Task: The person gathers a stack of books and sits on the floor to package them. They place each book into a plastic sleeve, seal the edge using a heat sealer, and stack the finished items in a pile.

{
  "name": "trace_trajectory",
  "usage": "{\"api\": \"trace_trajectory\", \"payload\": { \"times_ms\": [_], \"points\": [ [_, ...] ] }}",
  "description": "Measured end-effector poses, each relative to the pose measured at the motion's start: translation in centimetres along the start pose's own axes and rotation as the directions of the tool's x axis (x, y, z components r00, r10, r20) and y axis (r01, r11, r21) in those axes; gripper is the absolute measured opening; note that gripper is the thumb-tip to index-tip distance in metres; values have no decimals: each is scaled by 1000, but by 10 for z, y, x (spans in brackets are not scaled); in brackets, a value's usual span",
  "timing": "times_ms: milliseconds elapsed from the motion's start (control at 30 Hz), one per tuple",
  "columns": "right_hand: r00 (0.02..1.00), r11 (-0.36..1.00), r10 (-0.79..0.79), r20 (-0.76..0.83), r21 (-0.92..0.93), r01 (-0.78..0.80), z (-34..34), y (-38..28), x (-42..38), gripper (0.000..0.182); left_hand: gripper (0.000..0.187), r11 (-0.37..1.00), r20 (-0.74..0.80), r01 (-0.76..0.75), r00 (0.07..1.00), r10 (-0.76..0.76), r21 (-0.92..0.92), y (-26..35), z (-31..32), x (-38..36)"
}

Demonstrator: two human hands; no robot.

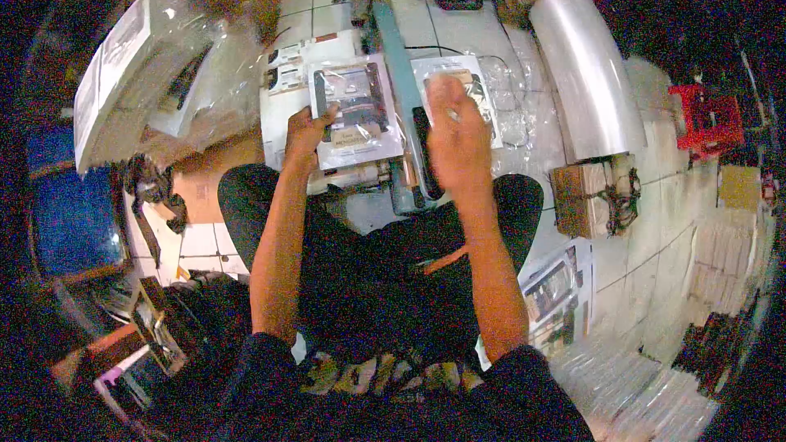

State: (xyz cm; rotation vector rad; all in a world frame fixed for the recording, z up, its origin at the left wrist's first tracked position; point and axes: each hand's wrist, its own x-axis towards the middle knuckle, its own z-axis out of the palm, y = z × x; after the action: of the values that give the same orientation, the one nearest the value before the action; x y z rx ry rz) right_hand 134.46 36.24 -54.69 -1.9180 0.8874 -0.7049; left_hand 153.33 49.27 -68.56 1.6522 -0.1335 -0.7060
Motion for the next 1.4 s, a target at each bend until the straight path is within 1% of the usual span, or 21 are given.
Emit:
{"api": "trace_trajectory", "payload": {
  "times_ms": [67, 167, 200, 300, 367, 533, 700, 767, 800, 833, 900, 933, 1000, 1033, 1100, 1133, 1167, 1233, 1300, 1333, 1400],
  "points": [
    [992, 943, -113, 53, -309, 123, 10, -7, -18, 59, 28, 1000, -3, 0, 1000, 0, 8, 10, 3, -4],
    [966, 841, -245, 80, -479, 253, 28, 37, -28, 62, 25, 994, 4, -34, 999, 35, -103, 10, 6, -8],
    [991, 929, -126, 40, -346, 132, 31, 38, -33, 66, 26, 994, 9, -77, 997, 78, -82, 7, 5, -6],
    [994, 930, -102, 34, -351, 108, 44, 64, -42, 66, 28, 987, -79, -39, 995, 52, 158, 12, 5, -8],
    [998, 952, -54, 37, -298, 62, 46, 72, -43, 67, 32, 989, -75, -51, 995, 62, 139, 12, 6, -8],
    [984, 966, -176, 8, -191, 174, 45, 77, -42, 63, 34, 932, -97, -142, 978, 184, 334, 17, 9, -14],
    [981, 960, -195, 12, -200, 194, 42, 76, -35, 59, 35, 903, -141, -282, 929, 341, 326, 3, 13, 3],
    [987, 954, -155, 54, -252, 163, 44, 77, -36, 57, 32, 978, -131, -175, 973, 189, 114, 16, 10, -15],
    [990, 963, -120, 69, -235, 133, 43, 77, -36, 56, 27, 969, -154, -247, 957, 247, 20, 32, 9, -33],
    [990, 963, -124, 61, -232, 135, 38, 80, -36, 56, 22, 961, -192, -222, 949, 251, 163, 48, -1, -49],
    [913, 885, -346, 215, -249, 394, 27, 83, -32, 57, 16, 802, -173, -564, 785, 595, 197, 76, -16, -75],
    [980, 981, -66, 187, -169, 98, 23, 51, -26, 59, 19, 734, -121, -629, 732, 670, 257, 93, -25, -85],
    [984, 978, -54, 171, -192, 87, 22, 32, -19, 61, 24, 508, -70, -516, 652, 755, 690, 131, -44, -115],
    [984, 972, -39, 172, -221, 78, 17, 27, -20, 62, 30, 546, -70, -531, 672, 737, 648, 140, -51, -121],
    [957, 929, -278, 86, -229, 290, -3, 6, -28, 64, 35, 321, 107, -599, 568, 816, 734, 178, -43, -164],
    [922, 895, -388, 5, -238, 378, -18, -18, -33, 65, 35, 339, 150, -565, 649, 746, 752, 192, -38, -182],
    [844, 825, -535, -35, -235, 514, -38, -39, -41, 72, 37, 212, 236, -559, 622, 746, 801, 200, -32, -193],
    [767, 754, -632, 114, -140, 642, -86, -83, -71, 79, 40, 19, 526, -768, 457, 717, 640, 210, -16, -208],
    [648, 435, -694, 314, -534, 725, -109, -99, -95, 66, 37, -166, 726, -877, 253, 639, 451, 215, 16, -222],
    [730, 516, -637, 248, -566, 643, -111, -95, -102, 62, 37, -169, 750, -907, 201, 631, 385, 215, 35, -226],
    [873, 642, -422, 242, -601, 477, -134, -85, -117, 61, 42, -337, 807, -928, -75, 586, 158, 213, 64, -238]
  ]
}}
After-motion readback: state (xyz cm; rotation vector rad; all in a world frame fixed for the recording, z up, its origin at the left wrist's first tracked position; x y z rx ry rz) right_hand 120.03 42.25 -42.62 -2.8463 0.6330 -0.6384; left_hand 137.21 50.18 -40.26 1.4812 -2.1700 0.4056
